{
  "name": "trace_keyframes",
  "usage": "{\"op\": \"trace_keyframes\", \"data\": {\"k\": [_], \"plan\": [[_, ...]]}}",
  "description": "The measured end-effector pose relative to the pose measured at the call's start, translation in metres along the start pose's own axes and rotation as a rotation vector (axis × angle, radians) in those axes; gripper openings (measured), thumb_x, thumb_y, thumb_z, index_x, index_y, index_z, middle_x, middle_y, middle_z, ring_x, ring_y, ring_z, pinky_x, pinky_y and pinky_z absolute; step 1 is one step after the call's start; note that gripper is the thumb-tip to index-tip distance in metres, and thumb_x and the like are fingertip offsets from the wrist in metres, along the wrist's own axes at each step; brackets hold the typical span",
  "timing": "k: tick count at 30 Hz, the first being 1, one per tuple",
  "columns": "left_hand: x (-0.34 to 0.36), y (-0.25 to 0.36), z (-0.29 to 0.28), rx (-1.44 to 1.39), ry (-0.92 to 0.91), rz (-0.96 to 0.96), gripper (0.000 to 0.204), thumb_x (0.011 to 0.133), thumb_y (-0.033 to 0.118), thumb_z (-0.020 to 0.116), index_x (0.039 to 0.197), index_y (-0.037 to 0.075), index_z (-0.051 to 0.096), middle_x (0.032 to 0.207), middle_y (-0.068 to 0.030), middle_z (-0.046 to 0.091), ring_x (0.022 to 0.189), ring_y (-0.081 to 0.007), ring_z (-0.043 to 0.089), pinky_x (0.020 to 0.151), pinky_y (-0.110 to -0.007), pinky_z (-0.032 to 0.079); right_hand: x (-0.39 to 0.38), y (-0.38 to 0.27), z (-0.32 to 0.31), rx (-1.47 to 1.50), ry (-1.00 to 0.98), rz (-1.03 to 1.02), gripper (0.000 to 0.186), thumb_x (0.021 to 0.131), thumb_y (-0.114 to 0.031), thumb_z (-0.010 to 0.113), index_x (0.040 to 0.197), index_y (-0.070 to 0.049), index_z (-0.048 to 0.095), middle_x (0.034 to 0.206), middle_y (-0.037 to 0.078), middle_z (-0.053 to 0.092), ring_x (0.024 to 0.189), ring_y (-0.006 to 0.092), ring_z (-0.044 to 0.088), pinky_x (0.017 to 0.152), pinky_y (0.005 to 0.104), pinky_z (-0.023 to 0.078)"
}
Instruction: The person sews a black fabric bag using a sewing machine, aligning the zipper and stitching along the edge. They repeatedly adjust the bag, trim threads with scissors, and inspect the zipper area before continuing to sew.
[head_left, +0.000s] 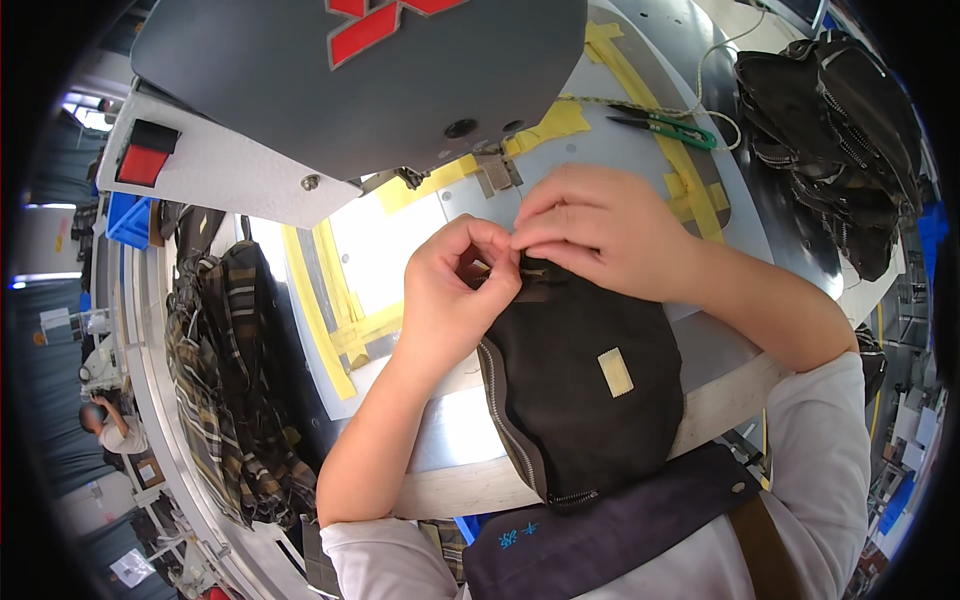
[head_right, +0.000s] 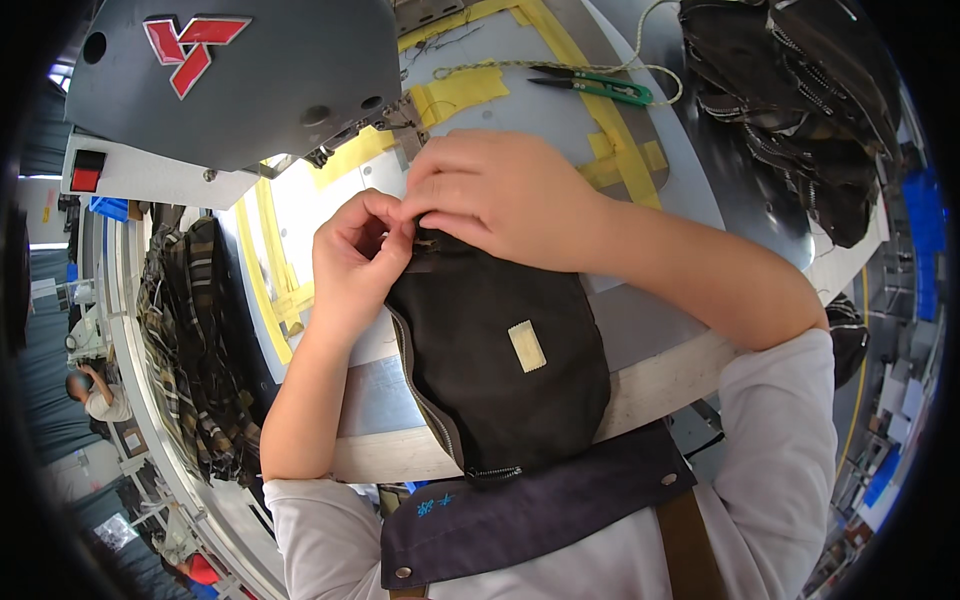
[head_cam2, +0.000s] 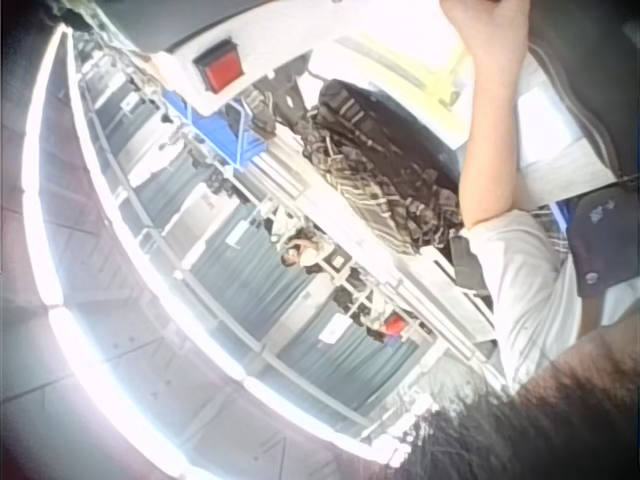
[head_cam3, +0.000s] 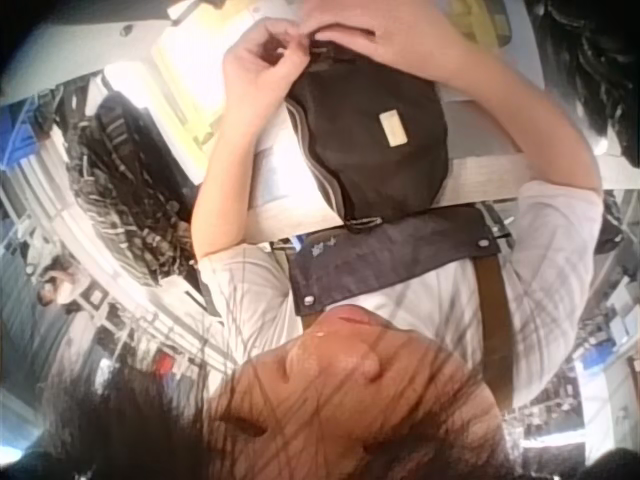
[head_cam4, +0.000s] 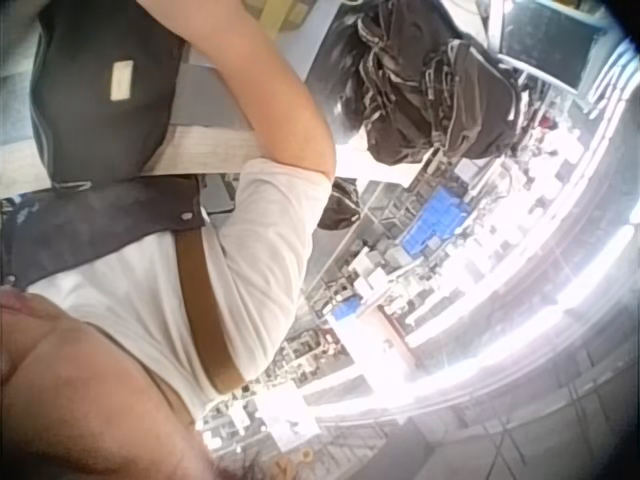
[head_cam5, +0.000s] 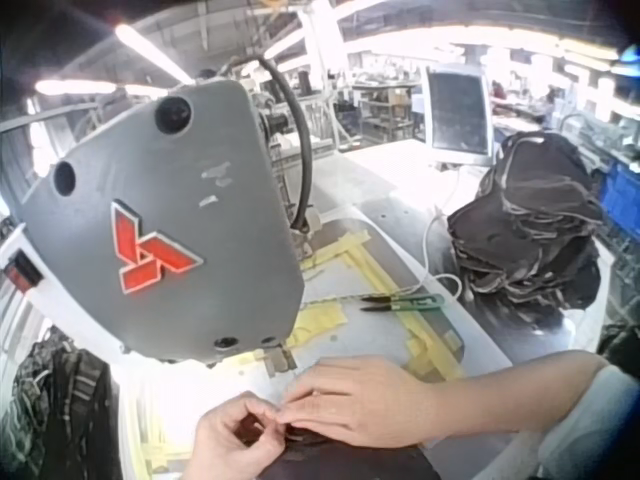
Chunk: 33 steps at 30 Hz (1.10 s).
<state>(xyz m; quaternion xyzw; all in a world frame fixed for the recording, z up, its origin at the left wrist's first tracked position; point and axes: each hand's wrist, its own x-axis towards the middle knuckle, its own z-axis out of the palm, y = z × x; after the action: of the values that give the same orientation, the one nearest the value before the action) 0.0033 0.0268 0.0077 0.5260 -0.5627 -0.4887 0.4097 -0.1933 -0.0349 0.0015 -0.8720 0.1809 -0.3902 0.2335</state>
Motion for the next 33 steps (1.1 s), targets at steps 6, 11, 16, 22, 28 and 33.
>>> {"op": "trace_keyframes", "data": {"k": [6,11,16,22,28,33], "plan": [[0.000,-0.002,0.002,-0.093,0.095,0.021,0.006,0.084,-0.001,0.064,0.088,0.002,0.060,0.080,0.0019,0.060,0.071,-0.0029,0.055,0.066,-0.019,0.046,0.002,-0.005,0.000,-0.258,0.078,-0.298,0.015,0.074,-0.009,0.069,0.087,-0.009,0.062,0.093,0.004,0.063,0.086,0.0243,0.060,0.070,0.0351,0.050],[-0.001,0.001,0.001,-0.128,0.093,0.028,0.005,0.085,-0.001,0.063,0.087,0.002,0.059,0.079,0.0032,0.059,0.070,-0.0018,0.054,0.065,-0.018,0.045,-0.001,-0.012,-0.002,-0.284,0.021,-0.215,0.010,0.074,-0.011,0.066,0.084,-0.009,0.063,0.092,0.001,0.060,0.094,0.0227,0.057,0.087,0.0379,0.047],[-0.002,-0.001,0.000,-0.125,0.109,0.049,0.005,0.086,0.000,0.064,0.087,0.003,0.059,0.078,0.0041,0.058,0.069,-0.0013,0.052,0.062,-0.018,0.043,-0.001,-0.015,-0.007,-0.285,-0.020,-0.126,0.014,0.073,-0.011,0.070,0.085,-0.011,0.064,0.090,0.000,0.061,0.097,0.0210,0.056,0.094,0.0416,0.043],[0.000,-0.005,-0.003,-0.166,0.043,-0.009,0.008,0.087,0.003,0.063,0.094,0.004,0.058,0.084,0.0028,0.058,0.074,-0.0030,0.052,0.068,-0.019,0.043,-0.005,-0.017,-0.004,-0.335,0.051,-0.183,0.016,0.071,-0.009,0.072,0.085,-0.011,0.065,0.087,0.001,0.060,0.094,0.0210,0.055,0.093,0.0429,0.043],[0.001,0.006,-0.007,0.023,-0.147,0.217,0.015,0.088,0.002,0.061,0.102,0.002,0.057,0.092,-0.0018,0.059,0.085,-0.0085,0.054,0.079,-0.026,0.045,-0.004,-0.013,-0.009,-0.298,0.064,-0.017,0.017,0.069,-0.009,0.073,0.084,-0.011,0.066,0.083,0.000,0.059,0.093,0.0213,0.055,0.095,0.0442,0.043],[-0.001,-0.002,-0.006,0.054,0.004,0.021,0.012,0.087,0.003,0.066,0.097,0.001,0.059,0.094,-0.0031,0.062,0.084,-0.0107,0.058,0.077,-0.026,0.048,-0.005,-0.012,-0.010,-0.376,0.070,-0.116,0.015,0.069,-0.010,0.073,0.082,-0.011,0.066,0.082,-0.001,0.059,0.093,0.0203,0.056,0.096,0.0451,0.042]]}}
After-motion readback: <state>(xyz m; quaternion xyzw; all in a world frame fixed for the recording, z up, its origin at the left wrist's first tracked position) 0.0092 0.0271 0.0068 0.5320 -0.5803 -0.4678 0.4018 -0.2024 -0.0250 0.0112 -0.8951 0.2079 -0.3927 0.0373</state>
